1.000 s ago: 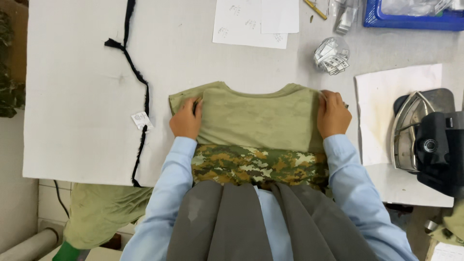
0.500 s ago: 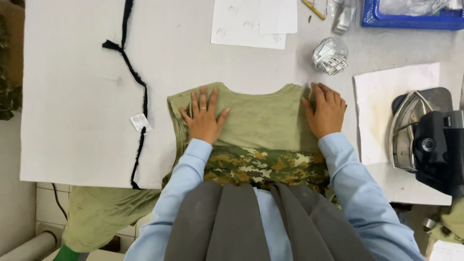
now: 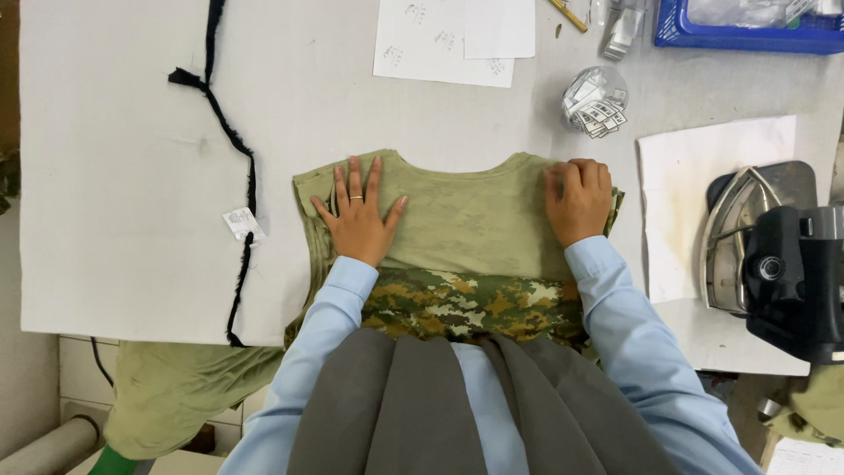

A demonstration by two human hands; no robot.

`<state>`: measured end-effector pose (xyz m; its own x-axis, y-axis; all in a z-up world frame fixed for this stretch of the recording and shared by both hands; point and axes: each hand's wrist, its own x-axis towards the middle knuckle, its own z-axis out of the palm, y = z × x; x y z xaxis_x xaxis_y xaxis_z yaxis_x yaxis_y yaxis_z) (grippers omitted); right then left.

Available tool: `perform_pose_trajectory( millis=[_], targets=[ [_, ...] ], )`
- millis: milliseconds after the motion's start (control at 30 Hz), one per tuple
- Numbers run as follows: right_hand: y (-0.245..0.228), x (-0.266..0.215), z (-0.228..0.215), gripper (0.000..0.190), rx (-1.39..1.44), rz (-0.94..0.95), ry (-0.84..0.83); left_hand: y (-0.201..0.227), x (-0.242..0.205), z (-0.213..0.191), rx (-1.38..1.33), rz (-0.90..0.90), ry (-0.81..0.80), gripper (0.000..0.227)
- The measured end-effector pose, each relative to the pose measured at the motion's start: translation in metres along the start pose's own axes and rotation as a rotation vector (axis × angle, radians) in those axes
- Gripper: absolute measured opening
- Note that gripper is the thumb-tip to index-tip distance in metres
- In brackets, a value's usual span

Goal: The person irons a camouflage-patterned garment on a white table. They repeatedly place small white labels on the garment's upper section and press them with a steam iron. The person also smooths the fabric with their hands between ironing passes.

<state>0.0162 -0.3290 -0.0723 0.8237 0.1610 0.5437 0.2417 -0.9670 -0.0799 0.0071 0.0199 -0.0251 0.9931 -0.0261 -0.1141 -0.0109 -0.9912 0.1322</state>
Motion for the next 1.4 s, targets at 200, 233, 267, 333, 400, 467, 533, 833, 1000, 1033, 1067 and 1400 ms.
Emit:
perform_pose_trajectory(
  millis=[200,233,267,333,400,467,533,833,1000,1033,1067,1400],
  targets=[
    [0.01,0.053,-0.04,0.017,0.127,0.042,0.133,0.001,0.001,-0.002,-0.013,-0.009,-0.009,0.07],
    [0.02,0.067,-0.046,0.019,0.089,0.069,0.127,0.001,0.001,-0.002,-0.008,-0.008,-0.006,0.07],
    [0.031,0.082,-0.052,0.022,0.051,0.095,0.121,0.001,0.001,-0.002,-0.004,-0.006,-0.004,0.07],
    [0.051,0.091,-0.046,0.02,-0.038,0.144,-0.027,0.002,0.003,-0.005,-0.003,-0.025,-0.036,0.072],
    [0.068,0.095,-0.037,0.028,-0.127,0.193,-0.177,0.002,0.004,-0.005,-0.002,-0.043,-0.07,0.074],
    [0.081,0.094,-0.025,0.022,-0.096,0.193,-0.313,0.001,0.004,-0.003,0.029,-0.041,-0.05,0.074],
    [0.078,0.096,-0.034,0.019,-0.141,0.13,-0.208,0.002,0.005,-0.004,0.016,-0.044,-0.054,0.074],
    [0.026,0.095,-0.074,0.013,-0.056,0.18,-0.084,0.017,0.0,-0.007,-0.06,0.104,0.115,0.065],
    [-0.073,0.068,-0.092,0.017,0.642,0.398,-0.159,0.065,-0.012,-0.012,-0.333,0.465,0.264,0.066],
    [-0.093,0.058,-0.091,0.015,0.82,0.507,-0.232,0.075,-0.016,-0.014,-0.408,0.51,0.251,0.069],
    [-0.113,0.048,-0.091,0.018,0.997,0.615,-0.307,0.085,-0.02,-0.016,-0.483,0.555,0.237,0.072],
    [-0.118,0.024,-0.081,0.027,1.218,0.869,-0.503,0.074,-0.037,-0.041,-0.884,0.277,-0.279,0.027]
  ],
)
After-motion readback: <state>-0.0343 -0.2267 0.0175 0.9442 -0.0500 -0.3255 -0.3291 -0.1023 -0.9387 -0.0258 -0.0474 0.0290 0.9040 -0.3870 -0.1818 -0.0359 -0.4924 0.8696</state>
